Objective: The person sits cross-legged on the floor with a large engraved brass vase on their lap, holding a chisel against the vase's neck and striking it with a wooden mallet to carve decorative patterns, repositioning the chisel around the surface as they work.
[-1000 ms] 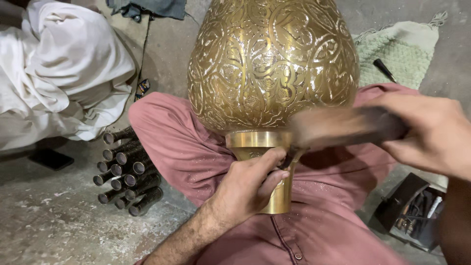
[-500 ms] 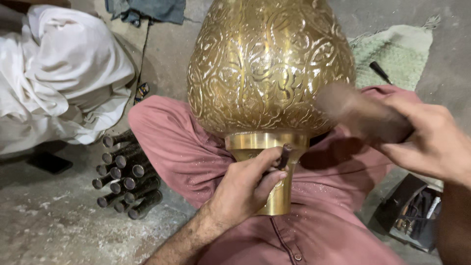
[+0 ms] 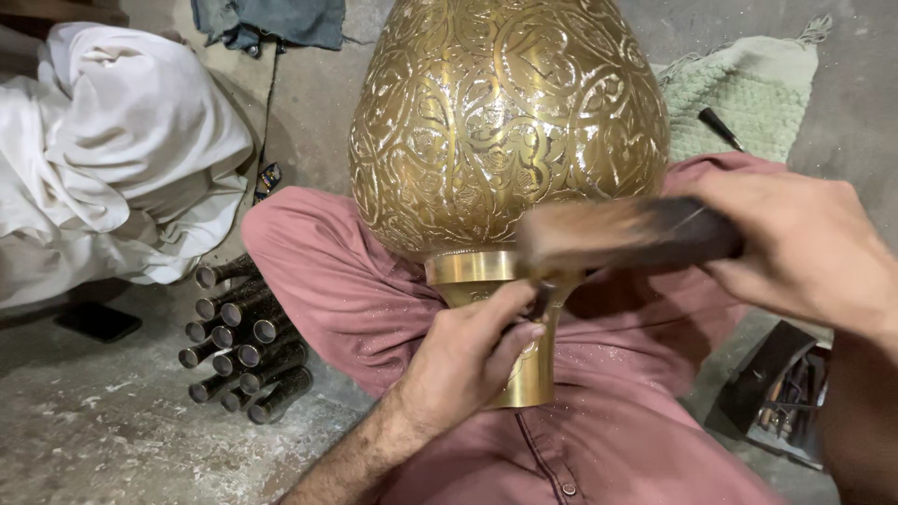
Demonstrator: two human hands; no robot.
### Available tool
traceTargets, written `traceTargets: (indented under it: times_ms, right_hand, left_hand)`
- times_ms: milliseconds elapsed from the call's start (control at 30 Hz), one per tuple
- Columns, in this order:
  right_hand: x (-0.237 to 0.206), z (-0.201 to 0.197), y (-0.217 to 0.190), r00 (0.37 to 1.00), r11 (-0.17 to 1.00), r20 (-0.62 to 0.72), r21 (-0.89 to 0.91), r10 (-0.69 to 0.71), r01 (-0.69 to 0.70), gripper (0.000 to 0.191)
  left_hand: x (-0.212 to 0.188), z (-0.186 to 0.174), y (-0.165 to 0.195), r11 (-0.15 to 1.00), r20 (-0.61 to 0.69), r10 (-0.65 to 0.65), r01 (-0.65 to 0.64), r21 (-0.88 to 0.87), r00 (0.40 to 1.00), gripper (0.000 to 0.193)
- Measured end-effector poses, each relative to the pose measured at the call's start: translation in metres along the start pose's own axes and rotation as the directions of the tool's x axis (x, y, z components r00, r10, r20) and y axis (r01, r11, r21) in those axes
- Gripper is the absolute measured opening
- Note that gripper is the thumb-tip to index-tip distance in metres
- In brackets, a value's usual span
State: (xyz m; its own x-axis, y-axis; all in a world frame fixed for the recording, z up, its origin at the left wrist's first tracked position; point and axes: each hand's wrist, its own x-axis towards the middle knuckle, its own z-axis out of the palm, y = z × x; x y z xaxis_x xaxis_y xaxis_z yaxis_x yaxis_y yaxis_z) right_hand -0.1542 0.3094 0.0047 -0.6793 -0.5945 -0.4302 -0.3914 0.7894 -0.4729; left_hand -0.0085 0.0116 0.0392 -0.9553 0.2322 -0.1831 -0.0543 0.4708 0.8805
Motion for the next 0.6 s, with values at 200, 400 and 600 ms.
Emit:
traceTargets:
  times_ms: [200, 400, 600]
  right_hand:
    - [-0.014, 0.050, 0.038, 0.873, 0.868, -0.481, 0.392, -0.088, 0.304, 0.047]
    - [-0.028, 0.136, 0.072, 0.910, 0.620, -0.350, 0.771, 0.222, 0.145, 0.033]
    - [-0.025, 0.134, 0.078, 0.892, 0.673, -0.235, 0.733, 0.386, -0.098, 0.030]
  left_hand:
    - [-0.003, -0.005, -0.002, 0.993, -0.175, 0.088, -0.099, -0.057, 0.981, 0.044]
    - [-0.003, -0.004, -0.004, 0.992, -0.154, 0.101, -0.110, -0.055, 0.983, 0.043]
    - [-0.004, -0.002, -0.010, 0.995, -0.170, 0.053, -0.066, -0.072, 0.984, 0.036]
